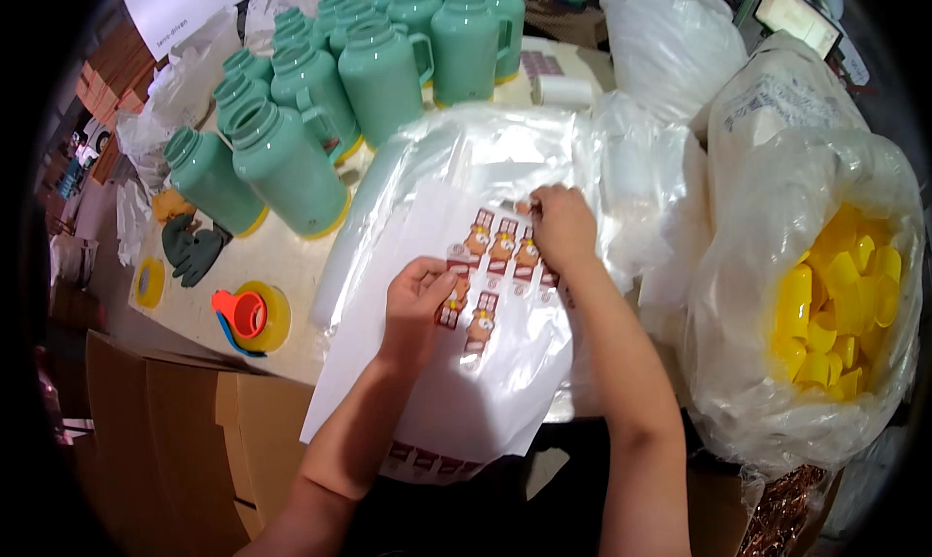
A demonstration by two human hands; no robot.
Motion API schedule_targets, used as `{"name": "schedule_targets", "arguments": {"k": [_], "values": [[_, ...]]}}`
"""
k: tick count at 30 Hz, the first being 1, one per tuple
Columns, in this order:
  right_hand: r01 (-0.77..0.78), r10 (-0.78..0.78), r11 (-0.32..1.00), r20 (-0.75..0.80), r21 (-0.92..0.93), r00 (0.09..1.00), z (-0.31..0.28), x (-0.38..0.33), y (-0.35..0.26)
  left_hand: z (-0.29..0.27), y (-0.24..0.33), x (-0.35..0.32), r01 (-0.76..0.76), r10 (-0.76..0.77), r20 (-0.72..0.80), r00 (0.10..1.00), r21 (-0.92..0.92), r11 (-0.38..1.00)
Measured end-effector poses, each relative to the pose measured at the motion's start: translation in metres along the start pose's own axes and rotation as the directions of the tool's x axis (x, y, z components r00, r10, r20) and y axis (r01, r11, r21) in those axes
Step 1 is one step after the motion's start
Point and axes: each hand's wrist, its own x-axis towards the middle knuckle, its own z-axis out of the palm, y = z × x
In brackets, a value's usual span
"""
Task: The person peels individual stickers from a white backing sheet. The stickers feature a cartoon character and are removed one by one using both hands. The peeled stickers are placed on the table surface.
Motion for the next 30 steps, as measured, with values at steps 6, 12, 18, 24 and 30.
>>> {"name": "schedule_targets", "arguments": {"k": [6,12,18,24,30], "values": [[0.067,-0.069,0.993,-0.017,-0.096,0.997,-0.016,-0.003,-0.004,-0.001,-0.002,0.0,0.026,-0.026,0.018,1.0,-0.025,0.999],[-0.038,0.094,0.875,-0.093,0.483,0.991,-0.064,-0.029,-0.052,-0.001,-0.002,0.003,-0.007,0.007,0.004,1.0,-0.009,1.0],[-0.403,0.228,0.279,0.348,0.872,0.91,-0.061,-0.101,-0.082,0.008,0.003,-0.004,-0.009,0.006,0.069,0.998,0.045,0.999],[-0.401,0.215,0.137,0.368,0.906,0.905,-0.049,-0.121,-0.094,0.022,0.023,-0.02,0.163,-0.176,0.082,0.981,0.151,0.975],[-0.417,0.195,0.175,0.383,0.892,0.903,-0.064,-0.122,-0.1,0.025,0.024,-0.018,0.063,-0.095,0.158,0.983,0.193,0.979]]}}
